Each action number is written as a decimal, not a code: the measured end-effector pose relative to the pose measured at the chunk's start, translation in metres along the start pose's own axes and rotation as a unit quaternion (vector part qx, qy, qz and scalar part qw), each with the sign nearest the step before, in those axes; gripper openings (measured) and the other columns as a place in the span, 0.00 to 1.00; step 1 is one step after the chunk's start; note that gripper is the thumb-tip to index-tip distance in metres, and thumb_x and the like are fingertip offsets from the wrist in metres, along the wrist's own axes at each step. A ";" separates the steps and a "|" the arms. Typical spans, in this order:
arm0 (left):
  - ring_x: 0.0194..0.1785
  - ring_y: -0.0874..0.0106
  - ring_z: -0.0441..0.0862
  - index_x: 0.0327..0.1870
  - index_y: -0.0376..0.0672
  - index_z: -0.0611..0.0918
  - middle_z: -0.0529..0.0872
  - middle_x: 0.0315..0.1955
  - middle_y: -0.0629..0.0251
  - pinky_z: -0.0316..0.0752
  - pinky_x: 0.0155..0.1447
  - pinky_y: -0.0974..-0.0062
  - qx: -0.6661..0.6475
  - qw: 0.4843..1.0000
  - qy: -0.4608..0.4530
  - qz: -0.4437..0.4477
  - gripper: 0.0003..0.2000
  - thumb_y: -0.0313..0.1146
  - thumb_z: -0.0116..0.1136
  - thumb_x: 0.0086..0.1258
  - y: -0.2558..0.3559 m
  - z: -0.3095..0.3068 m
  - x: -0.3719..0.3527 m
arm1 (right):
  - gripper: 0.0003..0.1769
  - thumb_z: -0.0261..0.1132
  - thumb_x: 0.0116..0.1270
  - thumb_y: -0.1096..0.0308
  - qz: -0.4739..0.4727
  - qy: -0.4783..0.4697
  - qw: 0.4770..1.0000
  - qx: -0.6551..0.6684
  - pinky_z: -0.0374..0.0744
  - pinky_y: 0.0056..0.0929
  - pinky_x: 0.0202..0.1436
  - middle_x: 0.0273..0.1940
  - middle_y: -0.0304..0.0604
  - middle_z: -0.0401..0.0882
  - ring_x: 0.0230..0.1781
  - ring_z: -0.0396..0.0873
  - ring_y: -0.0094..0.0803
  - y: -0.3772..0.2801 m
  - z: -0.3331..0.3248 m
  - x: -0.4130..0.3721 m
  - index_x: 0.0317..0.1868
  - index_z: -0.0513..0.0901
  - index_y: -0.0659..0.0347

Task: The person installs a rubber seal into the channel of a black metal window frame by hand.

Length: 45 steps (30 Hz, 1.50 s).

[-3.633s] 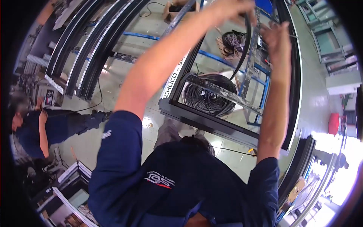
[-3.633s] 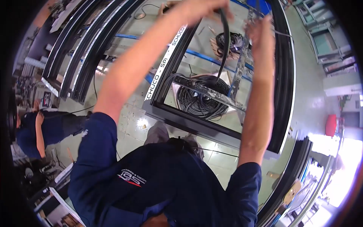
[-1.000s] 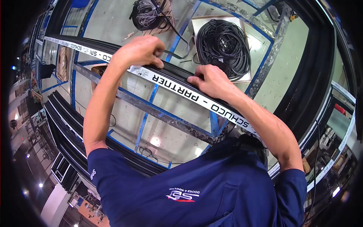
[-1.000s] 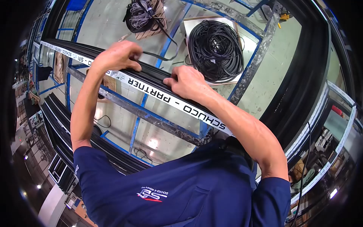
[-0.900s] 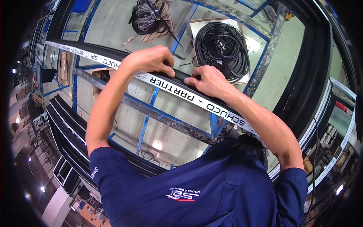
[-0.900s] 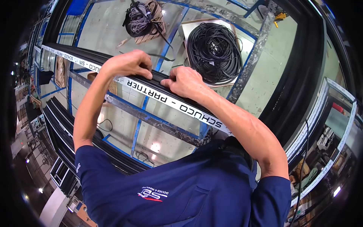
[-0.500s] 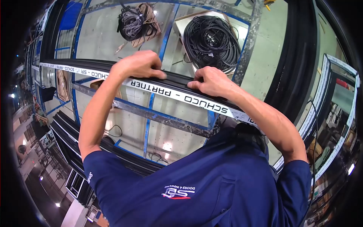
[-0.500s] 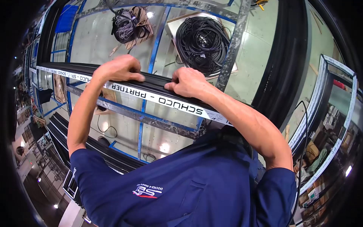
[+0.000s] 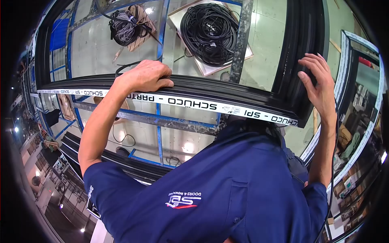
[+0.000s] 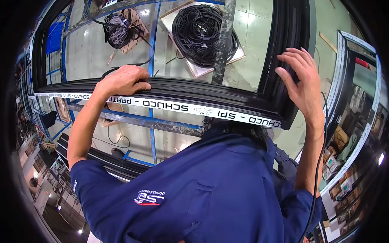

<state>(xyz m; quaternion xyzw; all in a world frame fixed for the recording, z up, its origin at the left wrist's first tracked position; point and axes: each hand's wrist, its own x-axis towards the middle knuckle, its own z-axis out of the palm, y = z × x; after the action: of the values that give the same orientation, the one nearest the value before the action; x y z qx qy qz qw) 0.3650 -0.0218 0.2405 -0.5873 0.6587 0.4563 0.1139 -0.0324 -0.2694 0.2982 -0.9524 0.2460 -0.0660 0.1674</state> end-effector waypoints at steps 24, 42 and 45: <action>0.37 0.47 0.80 0.33 0.34 0.80 0.80 0.28 0.47 0.71 0.41 0.55 -0.097 0.992 -0.021 0.074 0.20 0.47 0.65 0.72 0.099 0.001 0.088 | 0.14 0.72 0.67 0.57 -0.018 0.093 0.995 0.044 0.66 0.47 0.78 0.30 0.38 0.86 0.37 0.83 0.34 0.037 0.034 -0.026 0.32 0.89 0.60; 0.28 0.80 0.66 0.30 0.35 0.78 0.71 0.20 0.69 0.61 0.30 0.71 -0.243 0.970 -0.018 -0.025 0.21 0.45 0.72 0.70 0.151 0.022 0.125 | 0.27 0.49 0.85 0.58 0.005 0.303 0.839 0.453 0.67 0.51 0.76 0.35 0.42 0.89 0.43 0.85 0.29 0.070 0.049 -0.047 0.36 0.88 0.66; 0.27 0.81 0.65 0.27 0.36 0.77 0.71 0.18 0.71 0.60 0.29 0.71 -0.248 0.968 0.001 -0.027 0.21 0.44 0.72 0.69 0.163 0.024 0.133 | 0.33 0.42 0.87 0.54 0.013 0.319 0.828 0.461 0.65 0.52 0.78 0.36 0.43 0.89 0.43 0.85 0.30 0.071 0.053 -0.048 0.37 0.88 0.67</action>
<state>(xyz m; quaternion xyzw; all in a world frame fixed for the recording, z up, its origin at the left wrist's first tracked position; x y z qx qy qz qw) 0.1753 -0.1106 0.2124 -0.6150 0.5088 0.6019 -0.0235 -0.0947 -0.2895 0.2212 -0.6872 0.2393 -0.4693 0.5003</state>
